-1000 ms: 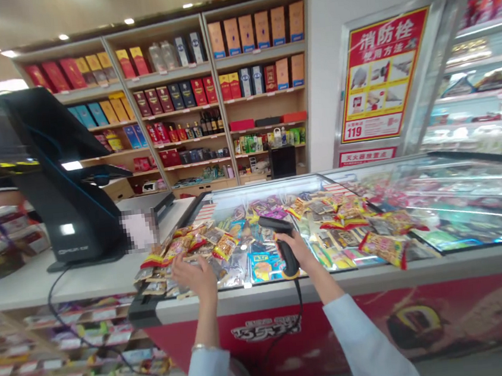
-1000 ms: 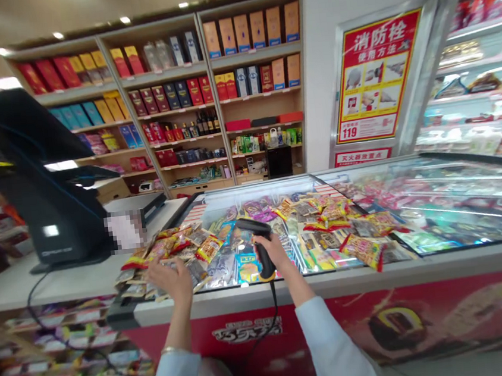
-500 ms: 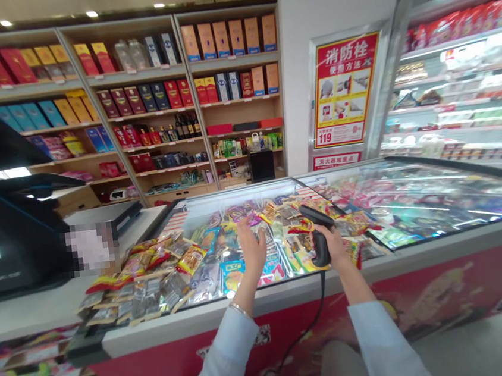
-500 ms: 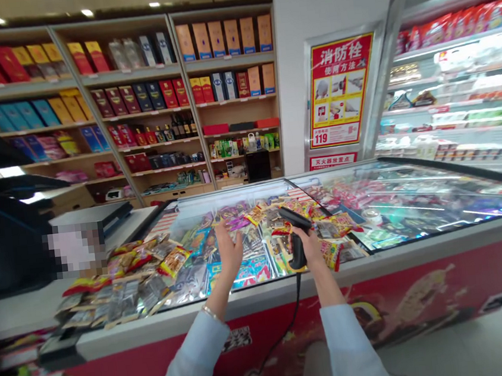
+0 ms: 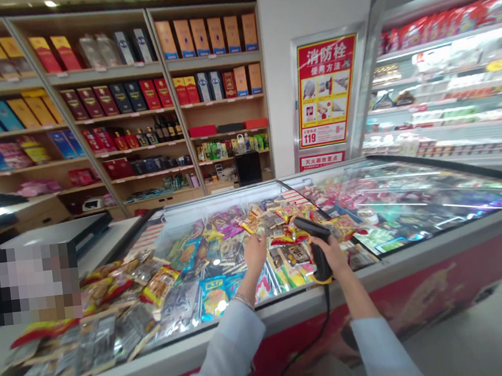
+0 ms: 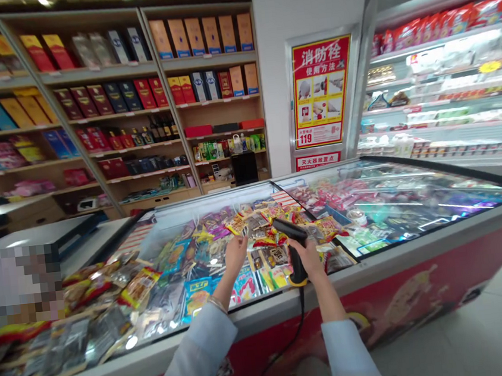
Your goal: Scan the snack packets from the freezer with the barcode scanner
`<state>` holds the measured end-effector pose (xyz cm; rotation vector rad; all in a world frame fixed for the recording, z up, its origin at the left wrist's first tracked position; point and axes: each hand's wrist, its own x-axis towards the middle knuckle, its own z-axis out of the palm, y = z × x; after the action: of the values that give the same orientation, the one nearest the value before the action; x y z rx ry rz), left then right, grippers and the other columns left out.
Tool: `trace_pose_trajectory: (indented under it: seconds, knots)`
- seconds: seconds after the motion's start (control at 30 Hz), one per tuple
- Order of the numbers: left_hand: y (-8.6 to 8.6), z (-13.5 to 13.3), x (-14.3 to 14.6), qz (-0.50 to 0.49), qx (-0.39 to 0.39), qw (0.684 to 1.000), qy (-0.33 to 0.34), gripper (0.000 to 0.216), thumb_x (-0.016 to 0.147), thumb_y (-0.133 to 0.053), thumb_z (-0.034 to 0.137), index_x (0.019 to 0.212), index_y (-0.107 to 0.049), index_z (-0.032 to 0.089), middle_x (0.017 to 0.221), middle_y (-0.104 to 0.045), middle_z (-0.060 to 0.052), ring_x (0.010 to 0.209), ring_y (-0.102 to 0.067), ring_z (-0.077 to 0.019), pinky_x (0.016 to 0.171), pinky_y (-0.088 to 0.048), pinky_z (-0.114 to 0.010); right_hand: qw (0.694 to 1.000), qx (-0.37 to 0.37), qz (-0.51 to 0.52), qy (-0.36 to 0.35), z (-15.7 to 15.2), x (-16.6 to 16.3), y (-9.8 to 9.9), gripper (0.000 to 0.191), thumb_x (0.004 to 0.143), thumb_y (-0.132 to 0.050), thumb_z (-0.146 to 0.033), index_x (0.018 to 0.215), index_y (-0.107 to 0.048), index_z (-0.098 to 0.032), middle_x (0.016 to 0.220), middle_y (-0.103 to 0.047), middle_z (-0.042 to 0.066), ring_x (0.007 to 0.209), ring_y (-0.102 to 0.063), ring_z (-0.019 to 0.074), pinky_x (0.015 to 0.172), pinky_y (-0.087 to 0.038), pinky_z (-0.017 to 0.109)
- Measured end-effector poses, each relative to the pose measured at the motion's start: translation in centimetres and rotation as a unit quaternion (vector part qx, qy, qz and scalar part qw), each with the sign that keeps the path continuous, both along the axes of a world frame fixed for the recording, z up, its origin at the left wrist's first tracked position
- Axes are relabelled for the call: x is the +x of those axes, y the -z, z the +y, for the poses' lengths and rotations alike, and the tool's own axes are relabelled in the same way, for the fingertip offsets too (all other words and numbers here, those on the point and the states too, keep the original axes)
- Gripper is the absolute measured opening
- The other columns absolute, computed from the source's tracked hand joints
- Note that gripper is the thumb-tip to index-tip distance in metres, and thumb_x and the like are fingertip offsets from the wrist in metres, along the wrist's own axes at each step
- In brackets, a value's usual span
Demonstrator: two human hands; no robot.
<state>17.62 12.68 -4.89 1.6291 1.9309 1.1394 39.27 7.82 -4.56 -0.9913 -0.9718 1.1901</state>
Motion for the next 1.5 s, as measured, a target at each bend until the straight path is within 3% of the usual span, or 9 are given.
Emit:
trace_pose_trajectory:
  seconds: [0.17, 0.5, 0.6, 0.77, 0.9, 1.5]
  knots:
    - [0.5, 0.8, -0.2, 0.034, -0.036, 0.998, 0.044, 0.045, 0.094, -0.046, 0.053, 0.071, -0.065, 0.019, 0.08, -0.071, -0.011, 0.088, -0.067, -0.026, 0.076, -0.044, -0.031, 1.0, -0.004, -0.015, -0.015, -0.1, -0.3, 0.4, 0.031, 0.065, -0.077, -0.046, 0.065, -0.061, -0.02, 0.051, -0.061, 0.001, 0.039, -0.053, 0.0154, 0.039, -0.043, 0.029]
    - [-0.2, 1.3, -0.3, -0.041, 0.019, 0.997, 0.07, 0.028, 0.092, -0.049, 0.034, 0.077, -0.064, 0.018, 0.071, -0.065, 0.0, 0.071, -0.061, -0.0151, 0.067, -0.042, -0.024, 1.0, -0.021, 0.013, -0.018, -0.3, -0.1, 0.1, 0.033, 0.061, -0.079, -0.046, 0.066, -0.062, -0.019, 0.051, -0.061, 0.0, 0.038, -0.054, 0.0146, 0.037, -0.043, 0.027]
    - [-0.4, 0.6, -0.7, -0.047, 0.079, 0.995, 0.049, 0.024, 0.093, -0.046, 0.032, 0.08, -0.062, 0.019, 0.073, -0.063, 0.0, 0.071, -0.059, -0.0152, 0.069, -0.042, -0.025, 1.0, -0.006, 0.011, -0.02, -0.4, -0.1, 0.2, 0.033, 0.062, -0.079, -0.047, 0.064, -0.062, -0.018, 0.051, -0.061, 0.001, 0.038, -0.054, 0.0143, 0.038, -0.043, 0.027]
    - [-0.7, -0.4, -1.4, -0.024, 0.27, 0.962, -0.038, 0.025, 0.095, -0.044, 0.031, 0.077, -0.057, 0.02, 0.076, -0.057, -0.002, 0.069, -0.055, -0.0153, 0.068, -0.04, -0.027, 0.999, -0.003, -0.008, -0.052, -0.9, 0.0, -0.1, 0.033, 0.062, -0.079, -0.046, 0.06, -0.062, -0.018, 0.05, -0.06, 0.001, 0.037, -0.052, 0.0136, 0.038, -0.041, 0.026]
    - [-0.9, -0.7, -1.5, -0.003, 0.34, 0.938, -0.073, 0.027, 0.098, -0.042, 0.032, 0.077, -0.056, 0.021, 0.073, -0.054, -0.001, 0.07, -0.052, -0.0162, 0.069, -0.039, -0.028, 0.997, -0.005, -0.018, -0.075, -1.3, 0.1, -0.5, 0.032, 0.062, -0.079, -0.046, 0.061, -0.063, -0.018, 0.049, -0.06, 0.001, 0.038, -0.053, 0.0139, 0.039, -0.041, 0.026]
    - [-0.8, -0.7, -1.9, 0.046, 0.36, 0.928, -0.087, 0.027, 0.099, -0.042, 0.032, 0.081, -0.059, 0.02, 0.076, -0.057, -0.003, 0.072, -0.053, -0.018, 0.075, -0.039, -0.031, 0.994, -0.007, -0.041, -0.101, -1.5, 0.3, -0.7, 0.028, 0.063, -0.075, -0.043, 0.06, -0.062, -0.019, 0.046, -0.057, 0.0, 0.036, -0.05, 0.0129, 0.037, -0.039, 0.025]
